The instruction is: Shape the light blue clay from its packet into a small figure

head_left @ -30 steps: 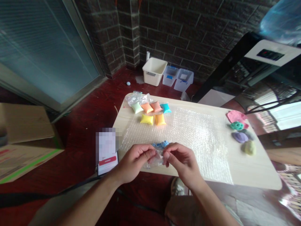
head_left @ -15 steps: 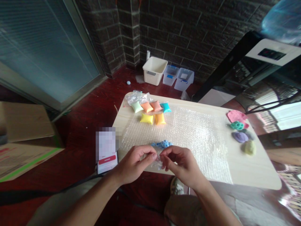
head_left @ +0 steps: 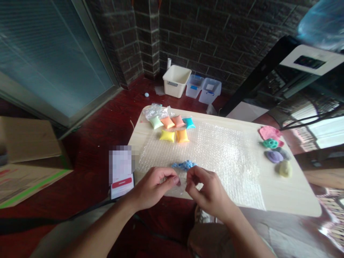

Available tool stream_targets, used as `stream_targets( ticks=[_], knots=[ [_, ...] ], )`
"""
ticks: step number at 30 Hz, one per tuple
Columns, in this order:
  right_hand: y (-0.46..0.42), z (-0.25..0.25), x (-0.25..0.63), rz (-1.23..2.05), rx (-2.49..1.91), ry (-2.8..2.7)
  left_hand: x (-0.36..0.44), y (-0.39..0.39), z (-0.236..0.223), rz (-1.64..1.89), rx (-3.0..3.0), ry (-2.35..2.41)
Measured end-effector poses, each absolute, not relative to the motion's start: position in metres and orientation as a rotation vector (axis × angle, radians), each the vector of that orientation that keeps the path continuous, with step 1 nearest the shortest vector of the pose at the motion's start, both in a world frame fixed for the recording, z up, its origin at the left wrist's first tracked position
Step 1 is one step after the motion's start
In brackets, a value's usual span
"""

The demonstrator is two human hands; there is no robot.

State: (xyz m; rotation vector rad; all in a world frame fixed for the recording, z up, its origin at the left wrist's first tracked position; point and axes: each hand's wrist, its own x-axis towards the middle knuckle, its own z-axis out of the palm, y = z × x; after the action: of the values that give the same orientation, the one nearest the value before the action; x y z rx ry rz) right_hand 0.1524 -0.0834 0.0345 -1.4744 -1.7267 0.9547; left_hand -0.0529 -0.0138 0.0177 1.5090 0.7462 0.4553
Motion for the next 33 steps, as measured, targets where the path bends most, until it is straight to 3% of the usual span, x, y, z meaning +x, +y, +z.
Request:
stream_targets(
  ticks=[5,10,15,21,24,29,33],
  knots=[
    [-0.080,0.030,0.144,1.445,-1.275,-1.069,-0.050,-0.016,0.016,0.497,1.399,0.736],
    [-0.080,0.029,0.135,1.581,-1.085,-0.812,-0.048,-0.015,0.009,0.711,1.208,0.875],
    [-0.081,0.025,0.132,1.431,-1.235,-1.033,-0.047,-0.016,0.008,0.792,1.320,0.982],
    [-0.083,0.022,0.134,0.776,-1.514,-1.468,-0.044,-0.021,0.013,0.806,1.622,0.947],
    [-0.085,0.021,0.134,0.617,-1.485,-1.630,-0.045,-0.022,0.012,0.749,1.606,0.950],
    [-0.085,0.017,0.132,0.674,-1.481,-1.465,-0.046,-0.021,0.008,0.835,1.554,0.930],
    [-0.085,0.019,0.129,1.196,-1.330,-1.084,-0.049,-0.020,0.011,0.844,1.477,1.058]
  ],
)
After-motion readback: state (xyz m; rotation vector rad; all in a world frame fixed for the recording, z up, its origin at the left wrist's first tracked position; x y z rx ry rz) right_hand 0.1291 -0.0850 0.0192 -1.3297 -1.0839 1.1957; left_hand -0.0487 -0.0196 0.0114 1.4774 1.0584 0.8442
